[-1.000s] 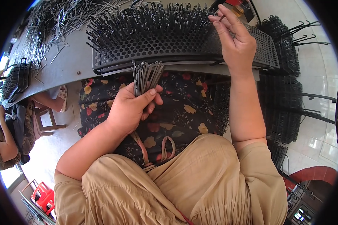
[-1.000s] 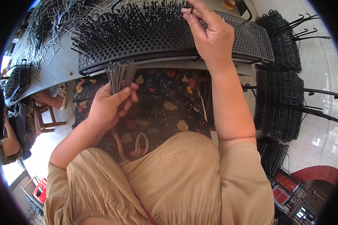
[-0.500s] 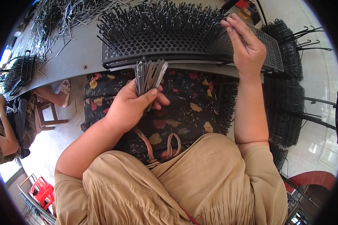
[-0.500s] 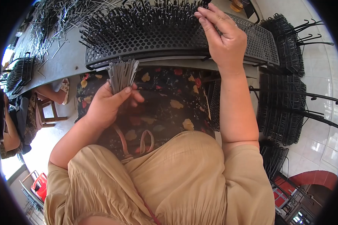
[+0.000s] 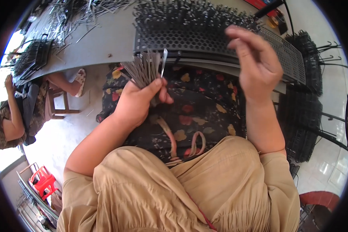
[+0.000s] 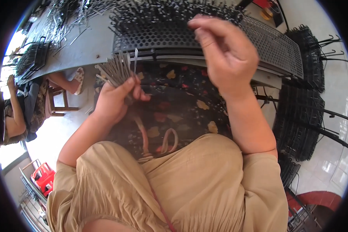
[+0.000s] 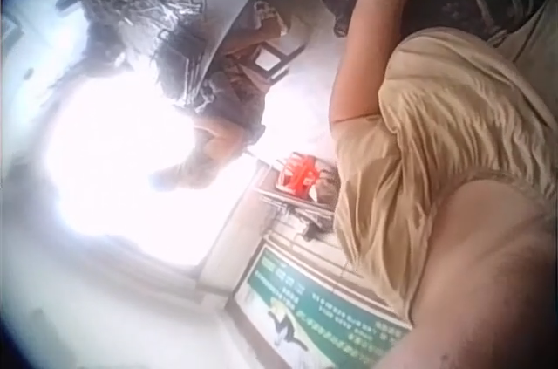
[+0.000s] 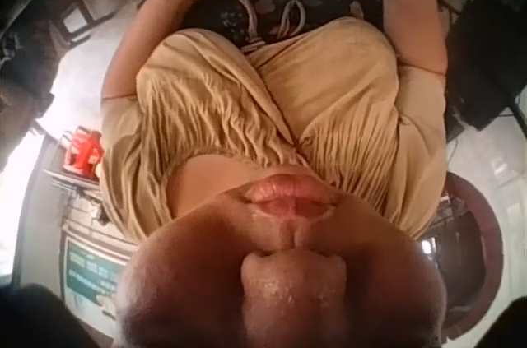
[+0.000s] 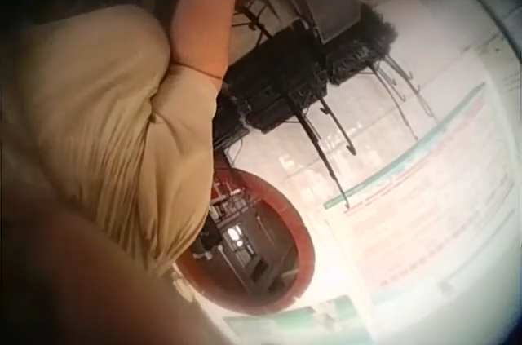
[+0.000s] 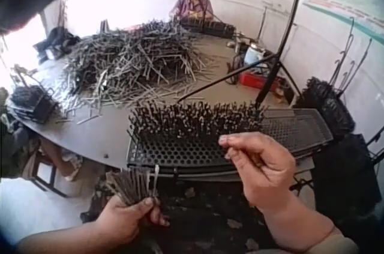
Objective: Inserting small metal pins into a perforated grid plate.
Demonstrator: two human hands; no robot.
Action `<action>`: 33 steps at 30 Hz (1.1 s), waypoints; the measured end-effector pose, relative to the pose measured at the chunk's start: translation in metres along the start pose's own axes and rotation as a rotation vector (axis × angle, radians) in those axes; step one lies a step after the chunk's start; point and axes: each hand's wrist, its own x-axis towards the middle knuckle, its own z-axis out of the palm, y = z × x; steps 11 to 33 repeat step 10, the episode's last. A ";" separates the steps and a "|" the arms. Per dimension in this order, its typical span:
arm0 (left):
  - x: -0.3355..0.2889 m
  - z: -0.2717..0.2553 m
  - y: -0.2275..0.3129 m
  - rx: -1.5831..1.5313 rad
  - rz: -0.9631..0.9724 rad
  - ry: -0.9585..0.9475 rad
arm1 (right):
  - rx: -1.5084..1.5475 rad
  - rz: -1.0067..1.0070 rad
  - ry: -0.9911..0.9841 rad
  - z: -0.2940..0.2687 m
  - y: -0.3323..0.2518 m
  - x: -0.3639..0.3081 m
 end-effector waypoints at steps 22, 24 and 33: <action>-0.020 -0.002 0.017 -0.067 0.022 0.089 | 0.313 0.808 -0.304 0.089 -0.025 0.003; -0.020 -0.002 0.017 -0.067 0.022 0.089 | 0.313 0.808 -0.304 0.089 -0.025 0.003; -0.020 -0.002 0.017 -0.067 0.022 0.089 | 0.313 0.808 -0.304 0.089 -0.025 0.003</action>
